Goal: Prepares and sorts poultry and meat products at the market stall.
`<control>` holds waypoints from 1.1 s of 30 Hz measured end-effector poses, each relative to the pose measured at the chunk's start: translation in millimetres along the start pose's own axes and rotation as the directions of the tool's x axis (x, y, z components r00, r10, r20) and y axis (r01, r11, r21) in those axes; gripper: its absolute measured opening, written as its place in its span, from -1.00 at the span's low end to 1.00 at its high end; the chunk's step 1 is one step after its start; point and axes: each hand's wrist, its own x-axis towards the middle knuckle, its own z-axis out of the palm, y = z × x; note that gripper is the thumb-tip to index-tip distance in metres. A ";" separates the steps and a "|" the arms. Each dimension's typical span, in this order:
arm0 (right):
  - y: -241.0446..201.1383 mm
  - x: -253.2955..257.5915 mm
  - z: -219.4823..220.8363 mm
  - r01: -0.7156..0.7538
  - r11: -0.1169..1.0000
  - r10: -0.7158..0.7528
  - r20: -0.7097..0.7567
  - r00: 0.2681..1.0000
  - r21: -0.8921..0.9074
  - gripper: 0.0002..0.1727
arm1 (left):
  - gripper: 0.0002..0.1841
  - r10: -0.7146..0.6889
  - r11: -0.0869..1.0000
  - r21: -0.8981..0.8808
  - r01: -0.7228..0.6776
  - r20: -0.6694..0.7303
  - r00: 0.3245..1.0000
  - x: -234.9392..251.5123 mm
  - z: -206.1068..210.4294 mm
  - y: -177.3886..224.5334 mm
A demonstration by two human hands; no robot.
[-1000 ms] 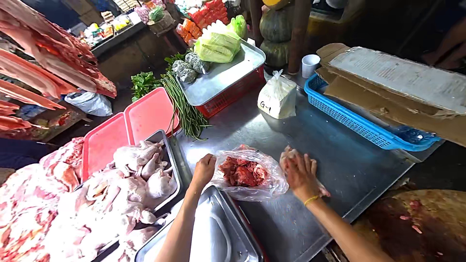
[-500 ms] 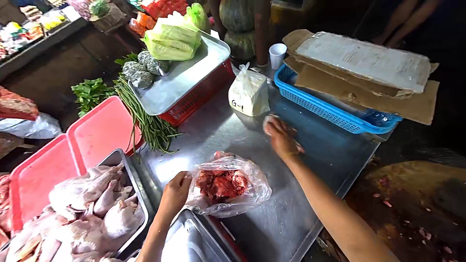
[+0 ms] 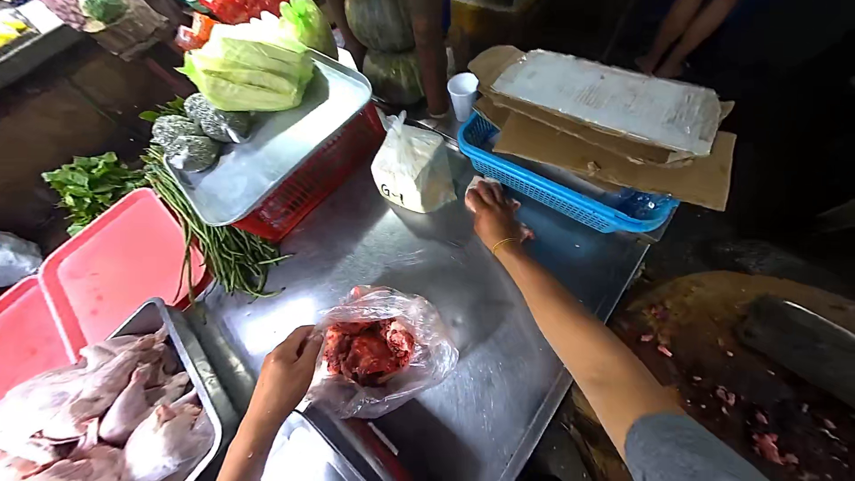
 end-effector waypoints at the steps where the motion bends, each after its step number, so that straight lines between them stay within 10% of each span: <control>1: 10.9 -12.5 -7.9 -0.039 0.999 0.039 -0.008 0.999 -0.019 -0.43 | -0.70 -0.002 1.000 -0.001 0.002 0.001 1.000 1.0 -0.4 1.1; 7: 96.1 -133.1 -84.7 -0.309 0.939 0.300 -0.082 0.951 -0.154 -0.46 | -0.70 0.001 0.998 -0.061 -0.001 0.004 1.000 3.5 -5.1 0.1; 11: 77.1 -150.7 -100.1 -0.430 0.900 0.418 -0.142 0.897 -0.071 -0.54 | -0.69 0.019 0.993 -0.114 -0.019 -0.001 1.000 1.4 -2.8 -6.1; 16: 17.3 -162.8 -65.7 -0.107 0.994 0.107 0.016 0.994 0.031 -0.53 | -0.68 0.026 0.991 -0.130 -0.024 0.013 1.000 7.0 3.0 -7.2; 22: 132.1 -162.1 -116.7 -0.319 0.946 0.311 -0.122 0.943 -0.060 -0.64 | -0.67 0.020 0.998 -0.058 -0.018 0.031 0.999 1.5 -3.8 4.1; 25: 71.0 -216.6 -104.9 -0.320 0.944 0.327 -0.112 0.938 0.076 -0.68 | -0.65 0.020 0.998 -0.068 -0.018 0.031 0.999 2.7 -1.3 0.4; 29: -37.9 -335.2 -72.9 0.141 0.919 -0.149 -0.008 0.989 0.368 -0.83 | -0.64 0.023 0.997 -0.078 -0.021 0.023 0.999 5.7 5.8 3.2; 33: 21.5 -296.6 -88.7 0.079 0.937 -0.064 -0.054 0.997 0.340 -0.81 | -0.66 0.002 0.998 -0.057 -0.001 0.027 1.000 6.5 2.1 11.1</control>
